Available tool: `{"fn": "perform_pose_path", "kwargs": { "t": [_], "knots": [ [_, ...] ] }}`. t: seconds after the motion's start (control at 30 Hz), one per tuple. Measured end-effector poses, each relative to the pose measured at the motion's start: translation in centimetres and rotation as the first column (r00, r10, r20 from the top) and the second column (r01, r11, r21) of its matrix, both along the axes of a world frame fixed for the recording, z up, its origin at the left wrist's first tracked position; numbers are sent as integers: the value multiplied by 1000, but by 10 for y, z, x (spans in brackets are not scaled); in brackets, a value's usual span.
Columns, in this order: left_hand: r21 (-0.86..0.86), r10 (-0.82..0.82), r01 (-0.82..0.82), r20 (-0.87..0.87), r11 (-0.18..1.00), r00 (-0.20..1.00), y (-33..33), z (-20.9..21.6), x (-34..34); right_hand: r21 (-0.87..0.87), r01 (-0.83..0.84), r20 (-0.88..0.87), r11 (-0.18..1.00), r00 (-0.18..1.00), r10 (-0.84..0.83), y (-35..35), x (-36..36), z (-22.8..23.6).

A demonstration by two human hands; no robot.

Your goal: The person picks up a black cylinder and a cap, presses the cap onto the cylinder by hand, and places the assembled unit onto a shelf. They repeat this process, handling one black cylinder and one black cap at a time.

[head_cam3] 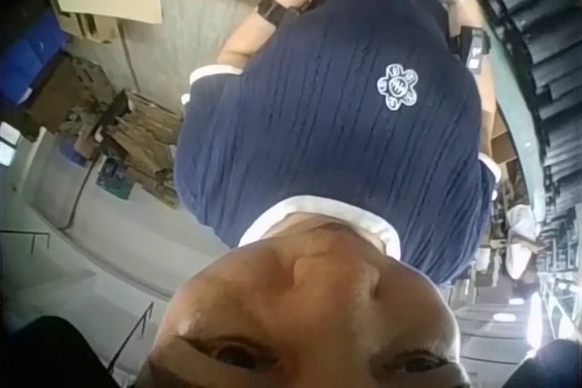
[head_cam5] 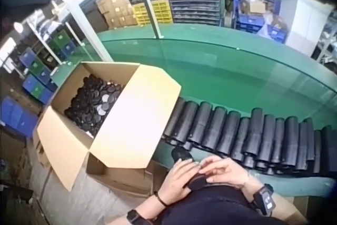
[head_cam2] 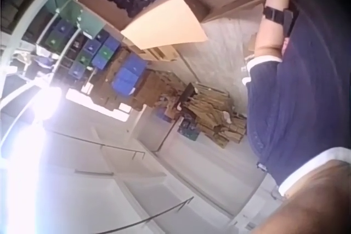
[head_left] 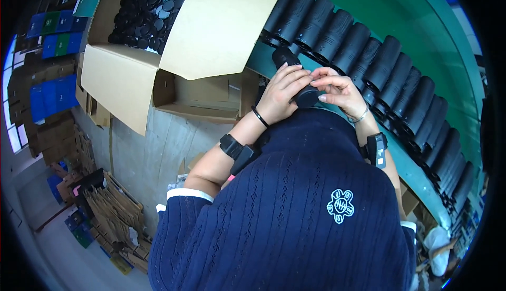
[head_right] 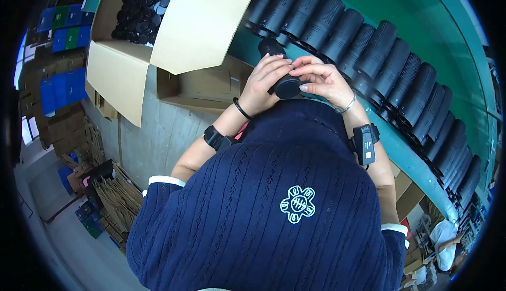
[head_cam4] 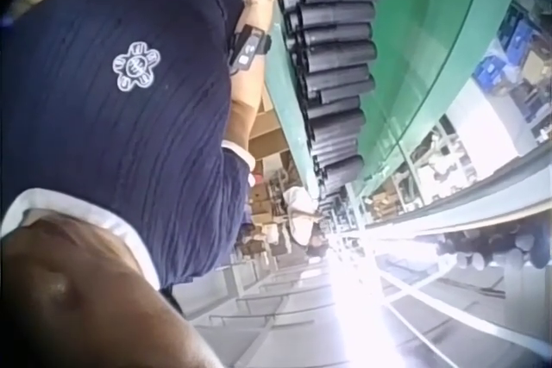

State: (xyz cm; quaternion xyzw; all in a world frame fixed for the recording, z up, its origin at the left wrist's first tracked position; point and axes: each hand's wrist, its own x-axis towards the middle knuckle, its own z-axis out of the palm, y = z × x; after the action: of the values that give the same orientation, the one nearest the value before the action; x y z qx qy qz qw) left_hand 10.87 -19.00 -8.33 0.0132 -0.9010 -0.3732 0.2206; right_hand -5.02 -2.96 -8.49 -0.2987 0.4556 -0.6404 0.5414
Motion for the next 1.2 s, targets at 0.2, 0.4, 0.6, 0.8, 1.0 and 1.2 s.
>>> {"fn": "perform_pose_path", "kwargs": {
  "t": [0.2,0.4,0.6,0.8,1.0,1.2],
  "knots": [
    [965,-81,42,-21,258,997,-11,21,-2,188,-6,-326,982,943,68,-4,-3,24],
    [945,-51,268,-282,-189,958,-8,23,-29,87,64,-399,994,917,-24,5,11,21],
    [958,-100,93,-124,-271,987,-5,24,-49,210,167,-572,963,820,-17,7,14,36],
    [990,-246,135,-124,29,961,-15,30,-80,63,427,-790,902,574,-216,8,10,31],
    [901,-416,249,-86,355,905,-21,64,-103,54,566,-679,822,624,-386,-2,4,17],
    [868,-504,273,-30,415,863,-30,67,-112,8,608,-654,794,604,-456,-14,7,27]
  ]
}}
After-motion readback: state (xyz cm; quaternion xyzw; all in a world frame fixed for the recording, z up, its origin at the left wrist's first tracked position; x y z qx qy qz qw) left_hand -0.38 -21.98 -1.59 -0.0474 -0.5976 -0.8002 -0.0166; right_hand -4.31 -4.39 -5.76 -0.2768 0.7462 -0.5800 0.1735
